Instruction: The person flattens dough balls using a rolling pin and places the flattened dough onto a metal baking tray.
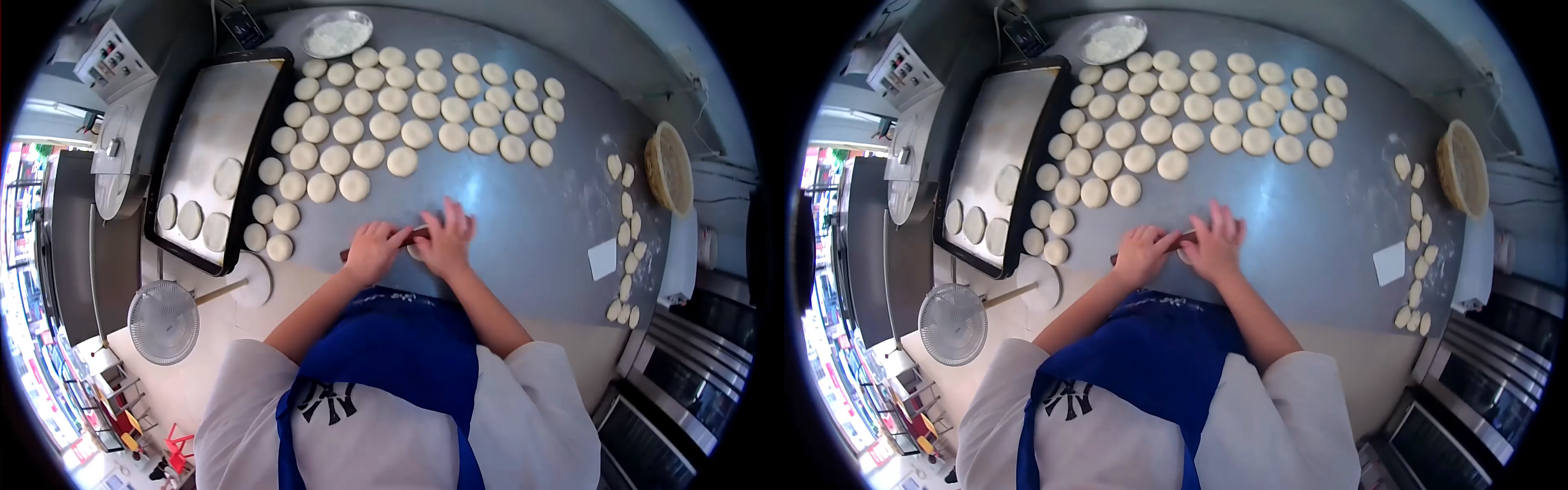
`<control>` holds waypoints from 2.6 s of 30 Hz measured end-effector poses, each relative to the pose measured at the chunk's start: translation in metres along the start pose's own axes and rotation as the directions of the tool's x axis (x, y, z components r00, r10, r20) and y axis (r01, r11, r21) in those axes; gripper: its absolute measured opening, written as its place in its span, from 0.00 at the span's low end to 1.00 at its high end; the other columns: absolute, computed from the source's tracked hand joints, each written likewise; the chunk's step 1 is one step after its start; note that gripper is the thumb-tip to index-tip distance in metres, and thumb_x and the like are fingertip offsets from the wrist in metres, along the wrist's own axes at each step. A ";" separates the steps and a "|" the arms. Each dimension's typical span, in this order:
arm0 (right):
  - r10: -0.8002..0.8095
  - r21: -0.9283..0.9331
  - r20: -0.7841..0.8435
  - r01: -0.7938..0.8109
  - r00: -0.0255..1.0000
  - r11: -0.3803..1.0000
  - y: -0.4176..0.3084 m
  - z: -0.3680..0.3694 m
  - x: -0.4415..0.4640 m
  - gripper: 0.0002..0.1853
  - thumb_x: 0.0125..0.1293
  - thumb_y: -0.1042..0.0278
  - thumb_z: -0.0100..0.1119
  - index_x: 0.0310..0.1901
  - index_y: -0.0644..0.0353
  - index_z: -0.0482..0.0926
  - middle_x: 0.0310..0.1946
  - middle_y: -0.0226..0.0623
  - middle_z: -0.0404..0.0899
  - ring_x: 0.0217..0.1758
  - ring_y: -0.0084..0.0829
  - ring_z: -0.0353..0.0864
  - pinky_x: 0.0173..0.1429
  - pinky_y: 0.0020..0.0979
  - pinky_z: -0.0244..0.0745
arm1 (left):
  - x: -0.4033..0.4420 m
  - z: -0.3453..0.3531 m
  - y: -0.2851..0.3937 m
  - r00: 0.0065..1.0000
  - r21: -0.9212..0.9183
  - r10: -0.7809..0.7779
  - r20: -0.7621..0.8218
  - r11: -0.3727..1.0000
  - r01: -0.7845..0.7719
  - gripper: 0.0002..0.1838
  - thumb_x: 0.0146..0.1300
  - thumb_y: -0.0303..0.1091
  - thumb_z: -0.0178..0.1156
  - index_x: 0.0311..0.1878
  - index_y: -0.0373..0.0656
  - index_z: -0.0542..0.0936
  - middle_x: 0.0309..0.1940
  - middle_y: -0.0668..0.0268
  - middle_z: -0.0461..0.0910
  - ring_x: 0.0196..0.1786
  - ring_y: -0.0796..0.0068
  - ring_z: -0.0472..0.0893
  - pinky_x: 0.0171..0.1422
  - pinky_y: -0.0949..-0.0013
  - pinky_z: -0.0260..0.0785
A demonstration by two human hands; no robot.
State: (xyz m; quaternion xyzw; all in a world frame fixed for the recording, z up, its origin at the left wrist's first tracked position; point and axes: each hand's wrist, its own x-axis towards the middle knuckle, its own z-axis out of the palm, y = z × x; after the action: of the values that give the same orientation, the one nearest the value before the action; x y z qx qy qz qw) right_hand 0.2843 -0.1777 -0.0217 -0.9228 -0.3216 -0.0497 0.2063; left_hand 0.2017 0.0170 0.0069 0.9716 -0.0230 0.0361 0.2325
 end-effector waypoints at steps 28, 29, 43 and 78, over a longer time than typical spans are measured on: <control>0.032 -0.110 0.051 -0.026 0.998 0.994 0.059 -0.010 0.025 0.30 0.69 0.53 0.60 0.70 0.56 0.73 0.77 0.44 0.66 0.83 0.44 0.60 0.83 0.61 0.48 | 0.087 0.039 0.005 0.973 0.047 0.206 0.101 0.976 -0.211 0.21 0.67 0.38 0.64 0.62 0.46 0.80 0.63 0.59 0.79 0.69 0.54 0.76 0.68 0.50 0.72; 0.015 -0.112 0.139 0.001 0.990 0.994 0.052 -0.014 0.000 0.31 0.68 0.54 0.61 0.71 0.56 0.73 0.77 0.43 0.66 0.83 0.43 0.60 0.83 0.61 0.49 | 0.080 0.043 0.010 0.944 -0.088 0.137 0.300 0.989 -0.116 0.18 0.67 0.37 0.64 0.59 0.48 0.82 0.59 0.60 0.81 0.64 0.54 0.80 0.63 0.51 0.76; 0.035 0.161 0.047 -0.043 0.998 0.986 0.039 -0.049 -0.086 0.14 0.47 0.63 0.69 0.38 0.49 0.82 0.38 0.31 0.80 0.49 0.38 0.78 0.63 0.44 0.63 | 0.014 0.009 0.007 0.793 -0.749 -0.504 0.341 0.364 0.554 0.26 0.60 0.41 0.73 0.58 0.40 0.80 0.42 0.58 0.90 0.41 0.64 0.89 0.51 0.62 0.81; 0.063 -0.142 0.033 -0.058 0.997 0.988 0.026 -0.013 0.035 0.36 0.68 0.52 0.64 0.74 0.61 0.68 0.76 0.49 0.66 0.81 0.47 0.61 0.81 0.62 0.51 | 0.055 0.000 -0.021 0.982 0.281 0.136 -0.135 0.955 -0.093 0.31 0.62 0.40 0.65 0.69 0.45 0.77 0.76 0.54 0.69 0.80 0.53 0.65 0.80 0.48 0.59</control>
State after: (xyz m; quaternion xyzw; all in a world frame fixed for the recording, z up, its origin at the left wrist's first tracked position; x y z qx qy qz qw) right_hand 0.3283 -0.1822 -0.0110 -0.9451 -0.2930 -0.0489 0.1362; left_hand 0.2582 0.0348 0.0021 0.9858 -0.0563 0.1264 0.0948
